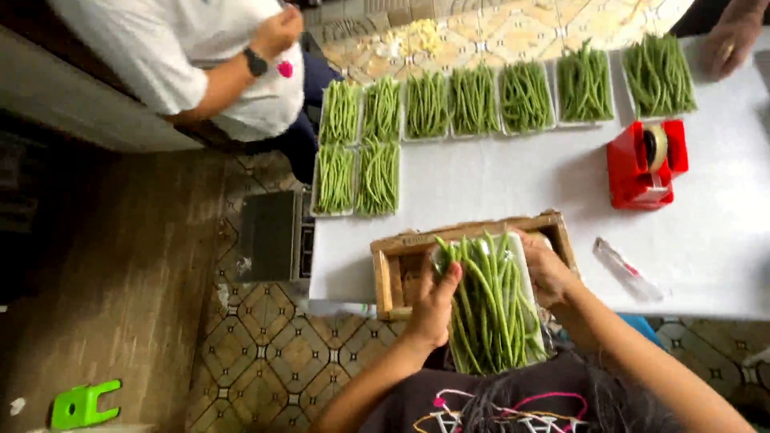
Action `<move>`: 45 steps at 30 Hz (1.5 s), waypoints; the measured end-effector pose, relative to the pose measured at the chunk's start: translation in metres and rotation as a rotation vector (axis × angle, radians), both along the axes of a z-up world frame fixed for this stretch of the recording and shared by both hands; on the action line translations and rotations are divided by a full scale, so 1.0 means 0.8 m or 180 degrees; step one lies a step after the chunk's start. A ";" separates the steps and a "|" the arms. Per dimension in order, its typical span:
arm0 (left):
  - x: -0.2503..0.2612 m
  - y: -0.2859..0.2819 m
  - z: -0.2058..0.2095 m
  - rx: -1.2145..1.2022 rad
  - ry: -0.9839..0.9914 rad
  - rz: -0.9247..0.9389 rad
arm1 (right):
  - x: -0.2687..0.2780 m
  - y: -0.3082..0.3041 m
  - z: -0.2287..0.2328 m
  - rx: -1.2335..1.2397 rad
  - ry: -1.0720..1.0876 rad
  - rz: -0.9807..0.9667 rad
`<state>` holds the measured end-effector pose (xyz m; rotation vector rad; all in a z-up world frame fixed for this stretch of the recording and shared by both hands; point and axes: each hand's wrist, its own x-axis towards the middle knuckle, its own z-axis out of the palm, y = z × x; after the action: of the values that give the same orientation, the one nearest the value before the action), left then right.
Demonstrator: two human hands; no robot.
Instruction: The person is portioning green beans into plastic trays and wrapping them with plastic film using a manual dispenser.
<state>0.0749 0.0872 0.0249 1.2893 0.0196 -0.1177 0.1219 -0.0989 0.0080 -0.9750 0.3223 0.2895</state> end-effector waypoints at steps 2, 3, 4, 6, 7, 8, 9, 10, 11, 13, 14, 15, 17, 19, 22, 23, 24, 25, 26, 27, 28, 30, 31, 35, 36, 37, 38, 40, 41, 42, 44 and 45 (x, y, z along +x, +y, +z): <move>0.003 0.002 -0.018 -0.0007 -0.0011 -0.0041 | 0.004 -0.006 -0.017 0.0234 -0.0061 0.0112; 0.007 0.005 -0.026 0.0000 0.0003 -0.0058 | 0.008 -0.007 -0.025 0.0478 -0.0099 0.0252; 0.002 0.006 0.005 0.0012 -0.0045 -0.0084 | -0.001 -0.006 -0.032 0.0487 -0.0150 0.0229; 0.015 0.006 0.067 0.0414 0.0758 -0.0306 | 0.008 -0.009 -0.044 0.0944 -0.0344 0.0484; 0.019 0.009 0.066 0.0421 0.0677 -0.0368 | 0.009 -0.004 -0.037 0.0930 -0.0430 0.0429; 0.025 0.011 0.063 0.0453 0.0778 -0.0325 | 0.011 0.000 -0.032 0.0915 -0.0277 0.0298; 0.022 0.010 0.058 0.0479 0.0937 -0.0294 | 0.002 0.001 -0.029 0.0903 -0.0067 0.0148; 0.024 0.015 0.050 0.0481 0.0913 -0.0372 | 0.002 0.002 -0.027 0.0891 -0.0095 0.0073; 0.025 0.016 0.041 0.0503 0.0988 -0.0335 | -0.003 -0.001 -0.025 0.0797 -0.0161 -0.0016; 0.026 0.017 0.026 0.0531 0.1054 -0.0400 | -0.009 -0.004 -0.020 0.0685 -0.0235 -0.0206; 0.027 0.017 0.021 0.0343 0.1160 -0.0318 | -0.009 -0.003 -0.017 0.0561 -0.0316 -0.0288; 0.024 0.022 0.017 0.0167 0.1291 -0.0207 | -0.012 0.002 -0.015 0.0450 -0.0371 -0.0346; 0.025 0.018 0.027 0.0168 0.1389 -0.0190 | -0.024 -0.002 -0.011 0.0347 -0.0410 -0.0450; 0.026 0.016 0.032 0.0172 0.1485 -0.0119 | -0.030 -0.001 -0.004 0.0257 -0.0445 -0.0502; 0.028 0.018 0.027 -0.0080 0.1161 -0.0303 | -0.031 0.005 0.012 0.0071 -0.0503 -0.0506; 0.028 0.020 0.021 -0.0111 0.1151 -0.0303 | -0.030 0.005 0.019 -0.0033 -0.0529 -0.0485; 0.028 0.022 0.014 -0.0142 0.1141 -0.0301 | -0.030 0.006 0.027 -0.0137 -0.0554 -0.0464; 0.025 0.021 0.025 -0.0138 0.1171 -0.0302 | -0.031 0.008 0.032 -0.0134 -0.0524 -0.0465; 0.021 0.019 0.036 -0.0128 0.0858 -0.0268 | -0.032 0.010 0.037 -0.0242 -0.0557 -0.0444; 0.021 0.016 0.047 -0.0124 0.0533 -0.0249 | -0.031 0.010 0.043 -0.0358 -0.0602 -0.0433; 0.024 0.025 0.027 -0.0126 0.0551 -0.0262 | -0.032 0.008 0.049 -0.0363 -0.0584 -0.0445; 0.024 0.042 -0.016 0.0281 0.0786 -0.0505 | -0.037 0.002 0.058 -0.0602 -0.0655 -0.0392; 0.033 0.029 -0.001 0.0274 0.0858 -0.0471 | -0.029 -0.007 0.072 -0.0599 -0.0588 -0.0350; 0.039 0.008 0.055 0.0087 0.1095 0.0658 | -0.022 -0.027 0.117 -0.0718 -0.0270 0.0176; 0.050 0.012 0.068 0.0130 0.0575 0.0498 | -0.014 -0.025 0.128 -0.0769 -0.0237 0.0342; 0.054 0.021 0.061 0.0139 0.0605 0.0582 | -0.017 -0.036 0.117 -0.0750 -0.0220 0.0429; 0.059 0.028 0.056 -0.0015 0.0493 0.0645 | -0.018 -0.050 0.109 -0.0849 -0.0288 0.0500; 0.067 0.037 0.048 -0.0182 0.0369 0.0705 | -0.024 -0.065 0.107 -0.0962 -0.0365 0.0570; 0.070 0.039 0.046 -0.0393 0.0148 0.0763 | -0.029 -0.064 0.112 -0.1023 -0.0306 0.0649; 0.073 0.039 0.044 -0.0603 -0.0076 0.0819 | -0.035 -0.065 0.117 -0.1085 -0.0247 0.0729; 0.073 0.043 0.035 -0.0616 -0.0109 0.0836 | -0.037 -0.057 0.124 -0.1139 -0.0317 0.0775; 0.073 0.044 0.030 -0.0629 -0.0152 0.0857 | -0.038 -0.054 0.128 -0.1192 -0.0398 0.0825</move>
<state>0.1329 0.1225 0.0489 1.0809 0.1371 0.1392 0.0913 -0.1419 0.1102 -1.4020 0.1355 0.4108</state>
